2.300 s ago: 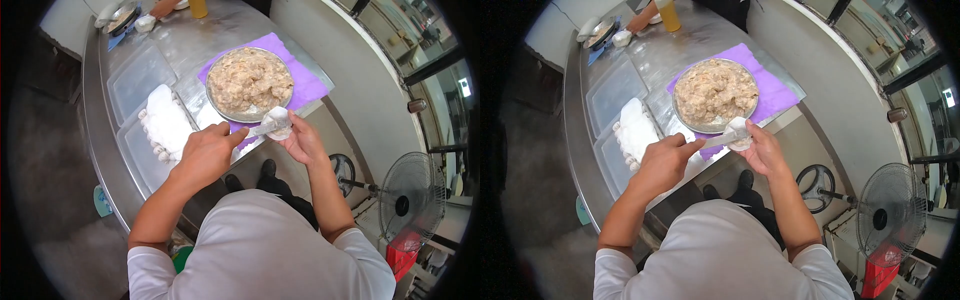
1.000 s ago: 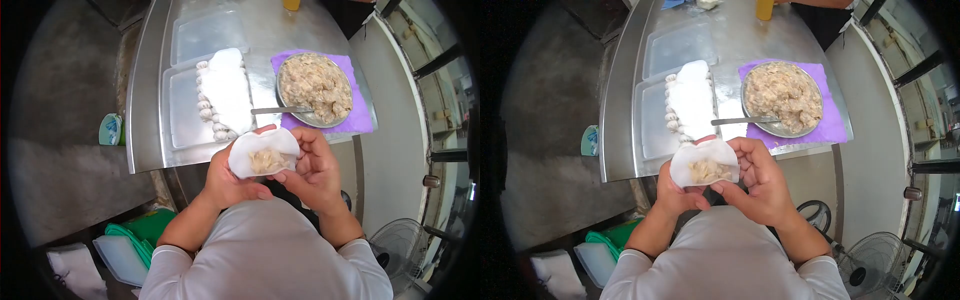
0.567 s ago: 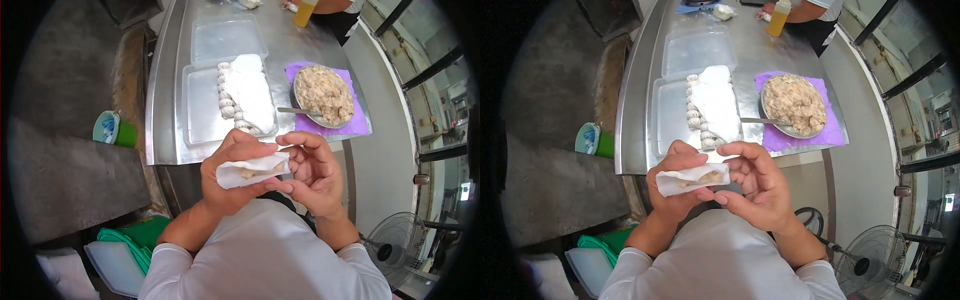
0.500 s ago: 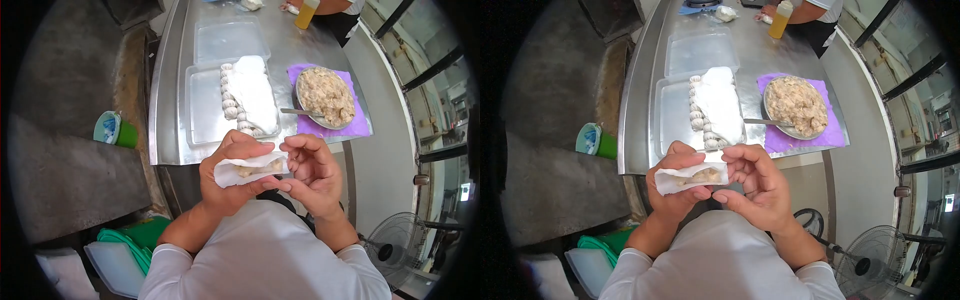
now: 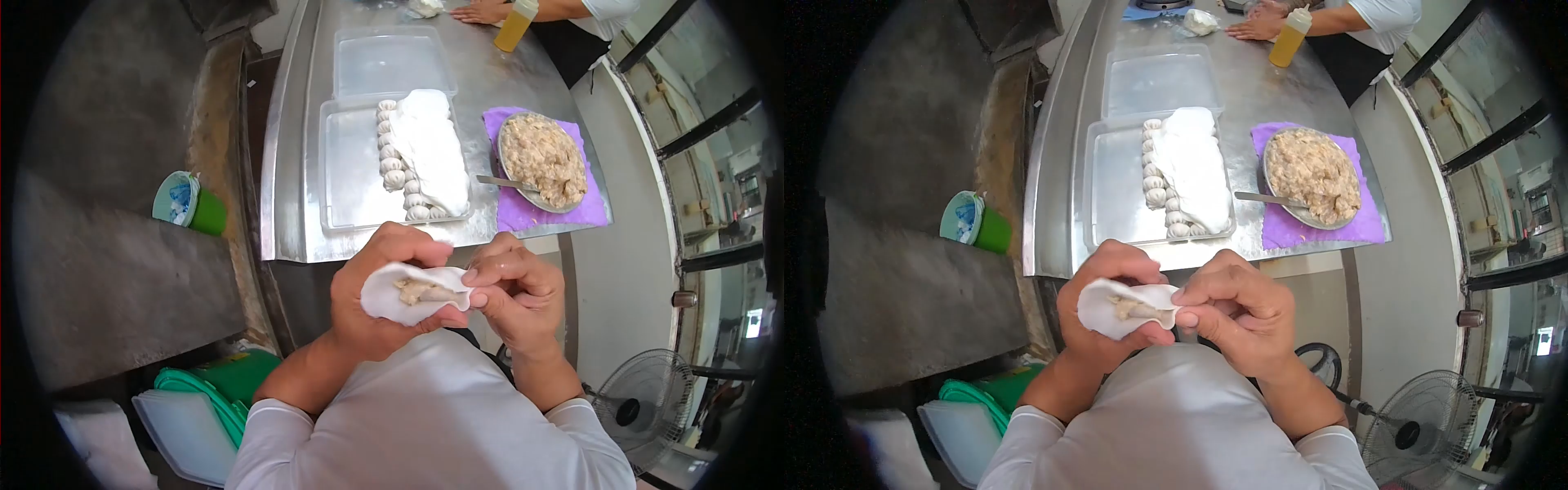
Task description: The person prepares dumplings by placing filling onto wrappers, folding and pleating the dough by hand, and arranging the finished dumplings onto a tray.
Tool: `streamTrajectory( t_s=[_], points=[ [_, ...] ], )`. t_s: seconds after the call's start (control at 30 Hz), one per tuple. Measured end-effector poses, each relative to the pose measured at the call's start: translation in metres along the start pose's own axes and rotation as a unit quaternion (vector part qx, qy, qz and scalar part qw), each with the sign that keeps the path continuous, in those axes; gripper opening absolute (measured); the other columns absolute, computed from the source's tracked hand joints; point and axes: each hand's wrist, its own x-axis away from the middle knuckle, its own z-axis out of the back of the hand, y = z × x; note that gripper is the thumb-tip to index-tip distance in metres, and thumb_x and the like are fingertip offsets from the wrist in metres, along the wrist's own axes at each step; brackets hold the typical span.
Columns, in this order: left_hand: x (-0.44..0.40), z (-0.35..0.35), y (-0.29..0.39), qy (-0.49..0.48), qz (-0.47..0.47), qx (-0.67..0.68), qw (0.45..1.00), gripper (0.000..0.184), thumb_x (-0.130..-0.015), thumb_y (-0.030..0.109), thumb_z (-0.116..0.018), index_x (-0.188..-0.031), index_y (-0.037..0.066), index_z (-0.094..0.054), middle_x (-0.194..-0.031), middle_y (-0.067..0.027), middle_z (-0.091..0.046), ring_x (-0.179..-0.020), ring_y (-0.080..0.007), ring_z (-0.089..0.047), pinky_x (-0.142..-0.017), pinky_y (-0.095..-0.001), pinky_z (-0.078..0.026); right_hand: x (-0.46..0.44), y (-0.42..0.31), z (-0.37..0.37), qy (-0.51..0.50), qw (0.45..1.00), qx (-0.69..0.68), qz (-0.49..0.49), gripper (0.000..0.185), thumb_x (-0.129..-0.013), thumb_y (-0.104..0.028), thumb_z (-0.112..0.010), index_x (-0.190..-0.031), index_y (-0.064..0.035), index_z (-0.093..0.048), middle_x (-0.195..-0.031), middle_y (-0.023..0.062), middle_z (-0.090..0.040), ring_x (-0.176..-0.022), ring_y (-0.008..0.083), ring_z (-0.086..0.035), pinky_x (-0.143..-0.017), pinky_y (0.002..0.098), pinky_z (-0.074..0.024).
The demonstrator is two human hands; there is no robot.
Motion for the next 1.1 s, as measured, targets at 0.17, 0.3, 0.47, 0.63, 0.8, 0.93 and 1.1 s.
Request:
streamTrajectory(
  t_s=[0.17,0.3,0.47,0.63,0.8,0.93,1.1],
  points=[
    [-0.003,0.009,-0.002,-0.054,-0.08,-0.026,0.995,0.055,-0.065,0.013,-0.097,-0.115,0.006,-0.073,-0.109,-0.0092,-0.063,-0.096,-0.015,-0.063,-0.081,-0.0276,-0.052,-0.003,-0.014,-0.009,0.032,0.997,0.072,0.016,0.022,-0.082,0.0,-0.081,-0.103,-0.0002,-0.074,-0.098,0.008,-0.064,-0.079,0.011,-0.057,-0.065,0.0233,-0.0446],
    [-0.002,0.003,0.007,-0.032,-0.05,-0.021,0.998,0.053,-0.064,0.014,-0.097,-0.111,0.006,-0.074,-0.108,-0.0093,-0.063,-0.093,-0.0158,-0.064,-0.079,-0.0275,-0.052,-0.004,-0.02,-0.004,-0.033,0.974,0.202,0.094,0.022,-0.08,0.0,-0.082,-0.1,-0.0002,-0.075,-0.092,0.0093,-0.065,-0.079,0.0154,-0.059,-0.065,0.0255,-0.046],
    [-0.005,0.006,0.003,-0.058,-0.081,-0.009,0.995,0.047,-0.066,0.013,-0.096,-0.107,0.006,-0.075,-0.109,-0.0103,-0.064,-0.094,-0.0165,-0.064,-0.078,-0.0277,-0.053,-0.001,-0.026,-0.01,-0.001,0.969,0.233,0.084,0.02,-0.08,0.0,-0.081,-0.099,-0.0002,-0.076,-0.09,0.0097,-0.063,-0.079,0.0176,-0.06,-0.066,0.0266,-0.0471],
    [0.0,-0.001,0.007,-0.042,-0.029,0.034,0.998,0.041,-0.069,0.012,-0.095,-0.104,0.005,-0.074,-0.111,-0.0119,-0.064,-0.097,-0.0175,-0.064,-0.081,-0.0278,-0.052,-0.001,-0.031,-0.002,-0.063,0.95,0.281,0.117,0.022,-0.082,-0.001,-0.08,-0.102,0.0019,-0.074,-0.091,0.0101,-0.063,-0.077,0.0176,-0.058,-0.066,0.0271,-0.0473],
    [-0.003,0.005,0.0,-0.071,-0.067,0.031,0.995,0.041,-0.07,0.009,-0.094,-0.104,0.004,-0.072,-0.111,-0.0131,-0.065,-0.101,-0.0179,-0.064,-0.083,-0.0294,-0.052,0.002,-0.033,-0.012,-0.007,0.97,0.231,0.077,0.019,-0.082,-0.001,-0.079,-0.1,0.0015,-0.074,-0.093,0.0102,-0.066,-0.079,0.0182,-0.058,-0.065,0.0274,-0.0468],
    [0.003,-0.001,0.001,-0.054,-0.021,0.088,0.994,0.041,-0.072,0.006,-0.093,-0.106,0.004,-0.071,-0.112,-0.0131,-0.064,-0.102,-0.0173,-0.062,-0.086,-0.0301,-0.05,0.002,-0.035,-0.007,-0.046,0.958,0.272,0.081,0.02,-0.082,0.0,-0.079,-0.101,0.0011,-0.073,-0.097,0.0107,-0.069,-0.081,0.0185,-0.058,-0.065,0.0276,-0.0468],
    [0.003,0.001,-0.002,-0.048,-0.003,0.141,0.989,0.038,-0.074,0.003,-0.09,-0.106,0.003,-0.069,-0.116,-0.0127,-0.062,-0.105,-0.017,-0.059,-0.089,-0.0293,-0.047,0.001,-0.033,-0.014,-0.028,0.962,0.256,0.086,0.019,-0.083,0.001,-0.078,-0.101,0.002,-0.073,-0.095,0.0106,-0.068,-0.081,0.0192,-0.059,-0.064,0.0285,-0.0474]
  ],
)
